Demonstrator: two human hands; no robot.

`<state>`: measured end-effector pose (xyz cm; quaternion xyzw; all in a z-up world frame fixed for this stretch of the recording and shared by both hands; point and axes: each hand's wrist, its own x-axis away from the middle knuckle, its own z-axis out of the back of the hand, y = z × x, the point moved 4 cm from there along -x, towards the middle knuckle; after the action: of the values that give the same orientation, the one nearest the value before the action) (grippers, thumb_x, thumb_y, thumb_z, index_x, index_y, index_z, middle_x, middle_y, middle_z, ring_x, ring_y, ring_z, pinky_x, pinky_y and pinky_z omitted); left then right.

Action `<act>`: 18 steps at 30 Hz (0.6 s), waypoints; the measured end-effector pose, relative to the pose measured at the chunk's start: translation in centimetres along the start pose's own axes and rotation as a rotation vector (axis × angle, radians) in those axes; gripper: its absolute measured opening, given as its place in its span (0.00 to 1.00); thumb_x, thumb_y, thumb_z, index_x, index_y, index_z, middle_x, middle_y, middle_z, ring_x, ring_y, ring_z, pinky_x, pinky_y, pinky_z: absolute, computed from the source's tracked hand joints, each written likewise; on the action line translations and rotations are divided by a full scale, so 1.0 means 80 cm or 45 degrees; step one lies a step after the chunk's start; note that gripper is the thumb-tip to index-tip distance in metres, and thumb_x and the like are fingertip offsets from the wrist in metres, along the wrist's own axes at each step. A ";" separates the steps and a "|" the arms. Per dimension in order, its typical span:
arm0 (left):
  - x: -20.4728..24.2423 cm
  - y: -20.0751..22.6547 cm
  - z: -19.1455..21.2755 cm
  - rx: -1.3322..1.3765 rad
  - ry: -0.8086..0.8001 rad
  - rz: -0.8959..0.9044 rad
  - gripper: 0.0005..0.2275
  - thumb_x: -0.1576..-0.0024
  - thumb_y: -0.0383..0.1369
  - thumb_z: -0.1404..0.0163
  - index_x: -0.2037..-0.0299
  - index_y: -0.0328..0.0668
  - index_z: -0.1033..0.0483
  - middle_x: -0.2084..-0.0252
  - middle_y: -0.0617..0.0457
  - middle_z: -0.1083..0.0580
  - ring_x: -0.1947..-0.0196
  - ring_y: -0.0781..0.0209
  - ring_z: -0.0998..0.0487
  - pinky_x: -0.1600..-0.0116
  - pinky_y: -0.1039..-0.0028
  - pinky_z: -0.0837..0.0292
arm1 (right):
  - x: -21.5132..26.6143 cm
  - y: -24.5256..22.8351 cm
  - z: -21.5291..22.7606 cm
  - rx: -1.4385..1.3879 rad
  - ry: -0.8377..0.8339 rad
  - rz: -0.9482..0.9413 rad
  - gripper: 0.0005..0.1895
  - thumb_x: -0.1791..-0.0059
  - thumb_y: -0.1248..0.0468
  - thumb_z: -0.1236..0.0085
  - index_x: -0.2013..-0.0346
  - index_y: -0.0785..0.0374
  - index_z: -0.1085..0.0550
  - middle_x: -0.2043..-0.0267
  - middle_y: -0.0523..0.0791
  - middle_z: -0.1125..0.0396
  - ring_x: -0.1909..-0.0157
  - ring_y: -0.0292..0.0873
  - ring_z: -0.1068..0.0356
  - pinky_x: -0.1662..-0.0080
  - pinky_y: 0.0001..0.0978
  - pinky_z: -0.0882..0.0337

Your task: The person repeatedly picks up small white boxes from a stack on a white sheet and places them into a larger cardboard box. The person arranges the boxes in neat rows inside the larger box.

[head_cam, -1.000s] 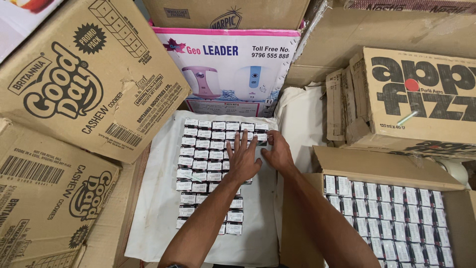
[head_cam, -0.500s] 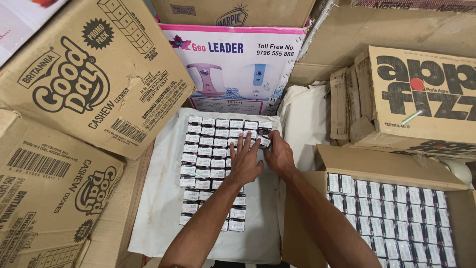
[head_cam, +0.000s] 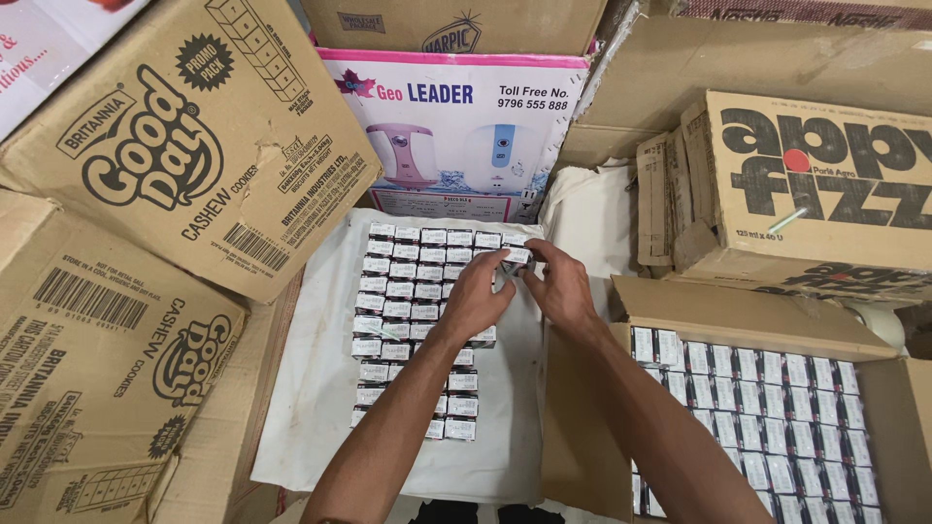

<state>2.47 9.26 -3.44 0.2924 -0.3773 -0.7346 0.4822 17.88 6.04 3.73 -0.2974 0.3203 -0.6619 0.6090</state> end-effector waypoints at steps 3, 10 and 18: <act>0.012 0.047 0.031 0.077 0.126 -0.164 0.20 0.47 0.26 0.48 0.42 0.45 0.26 0.51 0.46 0.26 0.57 0.47 0.18 0.49 0.56 0.24 | 0.005 0.011 0.008 -0.242 0.019 -0.006 0.27 0.56 0.72 0.38 0.41 0.61 0.27 0.47 0.57 0.28 0.40 0.57 0.29 0.44 0.46 0.25; 0.030 0.103 0.057 0.169 0.043 -0.254 0.22 0.45 0.23 0.48 0.39 0.49 0.25 0.46 0.44 0.26 0.49 0.42 0.21 0.49 0.60 0.23 | 0.058 -0.003 0.045 -0.551 0.032 0.046 0.30 0.56 0.79 0.40 0.39 0.65 0.28 0.45 0.55 0.27 0.40 0.51 0.29 0.44 0.47 0.24; 0.077 0.159 0.035 0.420 -0.208 -0.251 0.17 0.43 0.23 0.44 0.42 0.41 0.23 0.43 0.38 0.25 0.46 0.36 0.22 0.44 0.56 0.23 | 0.129 0.015 0.088 -0.537 0.064 -0.012 0.31 0.55 0.75 0.35 0.38 0.59 0.29 0.44 0.49 0.26 0.40 0.44 0.29 0.46 0.38 0.23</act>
<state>4.22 1.11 8.29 0.3424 -0.4999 -0.7277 0.3212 23.30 -4.73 7.22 -0.4030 0.4656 -0.5901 0.5220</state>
